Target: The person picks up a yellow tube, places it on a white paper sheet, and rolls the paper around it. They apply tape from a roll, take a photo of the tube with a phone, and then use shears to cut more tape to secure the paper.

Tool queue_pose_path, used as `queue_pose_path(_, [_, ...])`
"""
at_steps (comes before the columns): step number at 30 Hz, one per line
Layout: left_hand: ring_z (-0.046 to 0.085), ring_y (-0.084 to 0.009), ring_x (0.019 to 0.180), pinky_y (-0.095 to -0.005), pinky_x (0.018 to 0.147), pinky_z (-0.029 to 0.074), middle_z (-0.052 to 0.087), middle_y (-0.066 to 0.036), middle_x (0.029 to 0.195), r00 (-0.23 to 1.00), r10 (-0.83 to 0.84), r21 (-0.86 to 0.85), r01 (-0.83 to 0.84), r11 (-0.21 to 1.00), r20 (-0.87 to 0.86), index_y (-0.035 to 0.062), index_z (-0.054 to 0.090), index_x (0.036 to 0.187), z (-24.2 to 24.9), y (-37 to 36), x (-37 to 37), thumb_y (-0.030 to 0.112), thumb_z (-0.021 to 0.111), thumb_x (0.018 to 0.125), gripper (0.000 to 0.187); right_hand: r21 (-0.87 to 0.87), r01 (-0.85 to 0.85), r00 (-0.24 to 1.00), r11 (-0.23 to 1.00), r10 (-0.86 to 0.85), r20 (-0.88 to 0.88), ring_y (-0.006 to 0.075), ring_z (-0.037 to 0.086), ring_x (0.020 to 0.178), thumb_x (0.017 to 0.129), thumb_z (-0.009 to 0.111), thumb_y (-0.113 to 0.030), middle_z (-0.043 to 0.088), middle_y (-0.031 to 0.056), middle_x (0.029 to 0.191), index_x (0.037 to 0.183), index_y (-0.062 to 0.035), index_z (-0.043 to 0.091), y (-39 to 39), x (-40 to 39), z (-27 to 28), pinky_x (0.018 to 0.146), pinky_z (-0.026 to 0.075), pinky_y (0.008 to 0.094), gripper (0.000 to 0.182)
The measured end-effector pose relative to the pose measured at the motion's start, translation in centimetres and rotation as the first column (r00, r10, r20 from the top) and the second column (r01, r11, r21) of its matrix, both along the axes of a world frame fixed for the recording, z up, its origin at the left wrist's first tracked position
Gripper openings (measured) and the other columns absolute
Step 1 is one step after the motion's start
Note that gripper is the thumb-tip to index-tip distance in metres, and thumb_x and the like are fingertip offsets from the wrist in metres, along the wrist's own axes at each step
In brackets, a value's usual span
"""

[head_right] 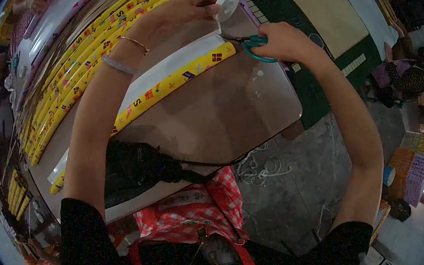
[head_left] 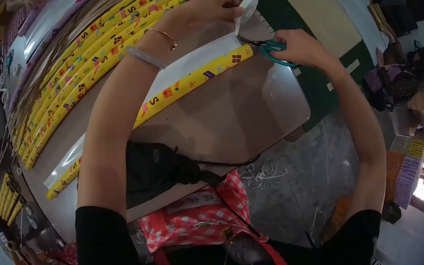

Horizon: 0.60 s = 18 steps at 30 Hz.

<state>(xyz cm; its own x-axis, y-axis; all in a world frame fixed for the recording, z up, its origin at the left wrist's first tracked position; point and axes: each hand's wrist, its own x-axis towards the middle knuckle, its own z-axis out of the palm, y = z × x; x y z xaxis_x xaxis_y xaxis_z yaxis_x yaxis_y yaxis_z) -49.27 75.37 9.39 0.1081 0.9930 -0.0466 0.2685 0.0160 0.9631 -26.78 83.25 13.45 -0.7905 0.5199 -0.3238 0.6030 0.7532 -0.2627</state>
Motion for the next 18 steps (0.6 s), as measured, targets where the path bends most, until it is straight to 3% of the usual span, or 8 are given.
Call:
queue_pose_path(9, [0.056,-0.0130,0.090,-0.0227,0.082,0.043,0.057,-0.009,0.100,0.999,-0.020,0.005,0.020,1.000,0.046,-0.0022,0.052,0.110,0.4,-1.0,-0.5,0.030,0.056,0.086,0.041,0.089,-0.063,0.996,0.994,0.056,0.069,0.0333,0.060,0.082,0.066,0.061,-0.036,0.061,0.0188,0.088,0.091,0.0003,0.059,-0.5,-0.6,0.5,0.072,0.048,0.0397,0.044])
queue_pose_path(11, [0.056,-0.0127,0.091,-0.0226,0.082,0.043,0.057,-0.008,0.100,1.000,-0.010,-0.008,0.010,1.000,-0.017,-0.0020,0.051,0.110,0.5,-1.2,-0.5,0.031,0.055,0.086,0.042,0.168,-0.080,0.992,0.982,0.062,0.109,0.0337,0.060,0.084,0.066,0.061,-0.036,0.061,0.0191,0.091,0.093,0.0004,0.059,-0.8,-0.8,0.6,0.075,0.048,0.0404,0.045])
queue_pose_path(18, [0.056,-0.0123,0.090,-0.0222,0.082,0.043,0.058,-0.008,0.099,0.999,-0.015,-0.012,0.015,1.000,-0.028,-0.0017,0.051,0.110,0.7,-1.9,-0.7,0.032,0.055,0.086,0.042,0.191,-0.094,0.987,0.977,0.066,0.148,0.0335,0.059,0.088,0.066,0.061,-0.037,0.060,0.0191,0.093,0.096,0.0015,0.058,-1.0,-1.0,0.8,0.077,0.048,0.0403,0.049])
